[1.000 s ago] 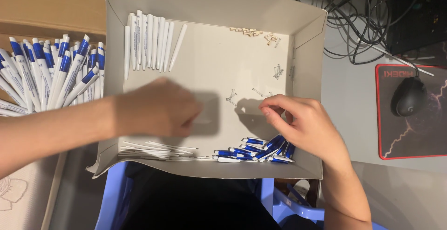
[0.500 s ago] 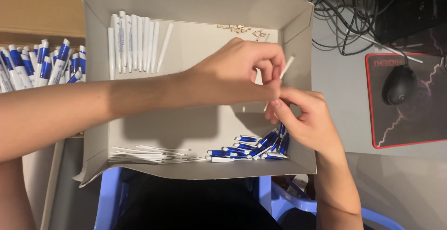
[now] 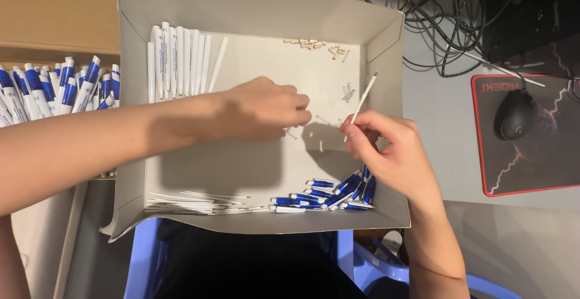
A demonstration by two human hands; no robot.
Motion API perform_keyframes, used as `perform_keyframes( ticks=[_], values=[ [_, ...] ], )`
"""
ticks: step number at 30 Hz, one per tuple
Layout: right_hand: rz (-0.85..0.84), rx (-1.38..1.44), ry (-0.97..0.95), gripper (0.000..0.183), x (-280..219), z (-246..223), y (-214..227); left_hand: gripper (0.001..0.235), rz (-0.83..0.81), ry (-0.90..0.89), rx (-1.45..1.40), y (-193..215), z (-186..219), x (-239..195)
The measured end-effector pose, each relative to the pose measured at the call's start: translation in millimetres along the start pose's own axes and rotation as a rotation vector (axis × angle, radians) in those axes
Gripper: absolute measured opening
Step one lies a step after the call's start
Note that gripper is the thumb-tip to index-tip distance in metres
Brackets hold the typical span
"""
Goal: The person assembles whiteboard markers by inserting springs and ink cartridges into white barrels, then attaching blue caps. The person handles the components by hand, picking them from a cardboard box and placing the finished markers into a separate box.
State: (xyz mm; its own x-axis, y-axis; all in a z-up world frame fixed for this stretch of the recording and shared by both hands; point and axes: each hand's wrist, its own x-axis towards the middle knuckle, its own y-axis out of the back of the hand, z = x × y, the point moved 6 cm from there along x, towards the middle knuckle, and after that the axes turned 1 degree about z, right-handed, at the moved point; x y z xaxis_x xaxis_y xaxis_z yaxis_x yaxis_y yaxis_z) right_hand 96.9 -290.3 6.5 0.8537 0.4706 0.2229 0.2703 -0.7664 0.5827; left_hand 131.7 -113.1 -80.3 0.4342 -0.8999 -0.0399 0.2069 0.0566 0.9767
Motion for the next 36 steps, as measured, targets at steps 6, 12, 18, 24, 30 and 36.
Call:
perform_keyframes(
  ticks=[6, 12, 18, 24, 30, 36],
  values=[
    [-0.011, -0.047, -0.016, 0.013, -0.3, -0.3, -0.1, 0.017, -0.188, 0.032, 0.071, -7.9, 6.4, 15.4],
    [-0.014, -0.068, -0.023, 0.013, 2.8, -3.5, -1.0, 0.008, -0.138, -0.009, -0.002, -17.6, 0.3, 13.4],
    [-0.041, -0.095, -0.059, 0.013, 2.2, -3.7, -3.2, 0.016, -0.104, 0.071, -0.060, 16.0, -5.2, 8.9],
    [-0.051, -0.102, -0.073, 0.014, 3.3, -3.5, -5.7, 0.019, -0.147, 0.040, 0.001, -3.0, 0.9, 9.4],
    [-0.076, -0.103, -0.098, 0.015, 2.1, -1.3, -7.2, 0.005, -0.092, 0.028, 0.066, -8.7, 7.1, 12.7],
    [-0.099, -0.134, -0.103, 0.014, -0.1, 6.6, -6.3, 0.006, -0.026, 0.045, 0.063, -3.3, 1.1, 11.6]
  ],
)
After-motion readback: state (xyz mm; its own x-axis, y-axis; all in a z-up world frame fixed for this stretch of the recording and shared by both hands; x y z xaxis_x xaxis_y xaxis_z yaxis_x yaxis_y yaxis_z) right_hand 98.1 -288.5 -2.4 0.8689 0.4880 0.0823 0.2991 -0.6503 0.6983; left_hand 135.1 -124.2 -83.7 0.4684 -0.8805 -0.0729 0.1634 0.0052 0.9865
